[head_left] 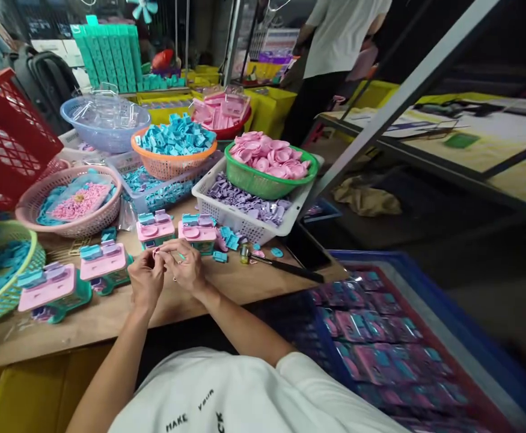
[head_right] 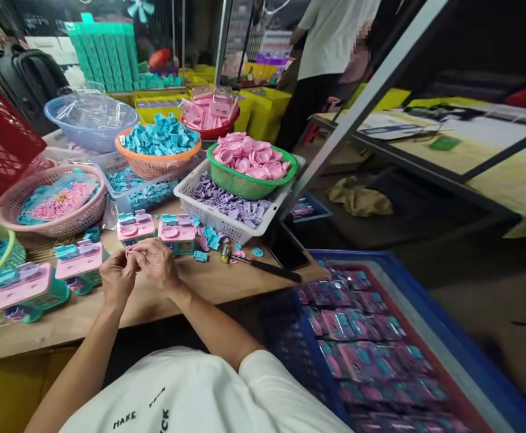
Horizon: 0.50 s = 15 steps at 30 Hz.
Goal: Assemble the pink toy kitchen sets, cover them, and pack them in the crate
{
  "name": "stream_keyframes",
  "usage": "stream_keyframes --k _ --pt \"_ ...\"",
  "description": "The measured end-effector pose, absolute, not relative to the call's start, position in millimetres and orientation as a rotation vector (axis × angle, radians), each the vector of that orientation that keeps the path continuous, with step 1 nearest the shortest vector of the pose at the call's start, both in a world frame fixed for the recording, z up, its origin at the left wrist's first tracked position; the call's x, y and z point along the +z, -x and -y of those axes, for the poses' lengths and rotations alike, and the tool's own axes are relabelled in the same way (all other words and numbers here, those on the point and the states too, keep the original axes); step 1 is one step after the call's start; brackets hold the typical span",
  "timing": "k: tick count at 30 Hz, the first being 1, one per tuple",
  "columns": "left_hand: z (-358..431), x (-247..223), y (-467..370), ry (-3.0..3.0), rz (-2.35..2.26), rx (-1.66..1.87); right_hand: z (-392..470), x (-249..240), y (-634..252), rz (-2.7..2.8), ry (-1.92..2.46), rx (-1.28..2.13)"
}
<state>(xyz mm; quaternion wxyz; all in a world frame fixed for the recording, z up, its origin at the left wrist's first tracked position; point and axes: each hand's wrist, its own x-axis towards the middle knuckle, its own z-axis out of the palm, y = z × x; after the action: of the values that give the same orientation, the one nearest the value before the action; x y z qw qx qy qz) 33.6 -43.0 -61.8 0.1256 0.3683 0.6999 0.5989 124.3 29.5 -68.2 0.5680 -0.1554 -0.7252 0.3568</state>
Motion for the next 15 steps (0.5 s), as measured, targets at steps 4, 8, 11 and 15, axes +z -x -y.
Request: stream_keyframes --k 4,8,11,15 --pt "40.4 -64.9 -33.5 -1.214 -2.22 1.649 -30.0 -69.4 -127.8 1.694 0.385 0.867" --pt "33.8 -61.0 -33.9 -1.426 -2.365 1.585 -36.3 -65.2 -131.1 1.709 0.459 0.839" --pt "40.6 -64.0 -30.8 -1.665 -2.452 1.564 -33.1 -71.0 -129.3 1.745 0.504 0.709" --pt "48.8 -95.6 6.2 -1.707 -2.531 1.477 -30.6 -107.3 -100.2 1.814 0.503 0.446"
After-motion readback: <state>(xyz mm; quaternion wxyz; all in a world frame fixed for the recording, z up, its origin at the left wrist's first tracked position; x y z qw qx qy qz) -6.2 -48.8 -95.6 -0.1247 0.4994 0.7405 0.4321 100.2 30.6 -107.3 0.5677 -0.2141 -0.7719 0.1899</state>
